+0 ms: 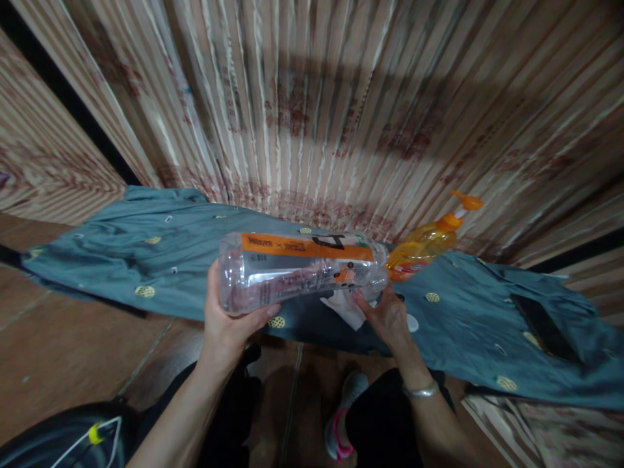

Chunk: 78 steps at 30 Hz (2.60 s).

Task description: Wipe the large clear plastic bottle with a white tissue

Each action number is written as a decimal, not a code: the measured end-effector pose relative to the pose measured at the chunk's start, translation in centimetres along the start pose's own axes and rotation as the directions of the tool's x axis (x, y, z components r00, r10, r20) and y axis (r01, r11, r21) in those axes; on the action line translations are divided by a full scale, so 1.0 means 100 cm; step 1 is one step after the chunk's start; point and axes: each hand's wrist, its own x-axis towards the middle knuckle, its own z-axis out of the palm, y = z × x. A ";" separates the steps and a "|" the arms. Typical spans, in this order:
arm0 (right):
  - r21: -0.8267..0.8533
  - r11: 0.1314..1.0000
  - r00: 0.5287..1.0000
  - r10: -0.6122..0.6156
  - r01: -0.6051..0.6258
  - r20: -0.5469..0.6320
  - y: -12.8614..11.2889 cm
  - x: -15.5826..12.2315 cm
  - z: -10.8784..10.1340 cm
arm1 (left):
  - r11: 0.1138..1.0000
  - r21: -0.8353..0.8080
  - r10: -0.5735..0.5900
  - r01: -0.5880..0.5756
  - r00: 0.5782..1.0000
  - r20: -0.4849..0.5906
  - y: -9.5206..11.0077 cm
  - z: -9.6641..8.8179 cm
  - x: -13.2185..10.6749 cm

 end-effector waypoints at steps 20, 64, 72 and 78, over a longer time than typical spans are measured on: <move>-0.001 1.000 1.000 -0.019 0.019 0.003 -0.001 0.000 -0.001 | 1.000 0.020 0.011 -0.011 1.000 -0.011 0.003 0.002 -0.003; 0.008 1.000 1.000 -0.010 0.010 0.007 -0.002 0.000 -0.002 | 1.000 0.005 0.000 0.000 1.000 -0.026 0.007 0.003 -0.004; -0.012 0.999 0.999 -0.034 0.034 -0.017 0.001 -0.001 0.000 | 1.000 0.011 -0.001 0.002 1.000 -0.025 0.005 0.000 -0.001; -0.003 1.000 1.000 -0.017 0.017 0.002 -0.003 -0.001 -0.003 | 1.000 0.005 -0.011 0.011 0.999 -0.034 0.007 0.005 -0.005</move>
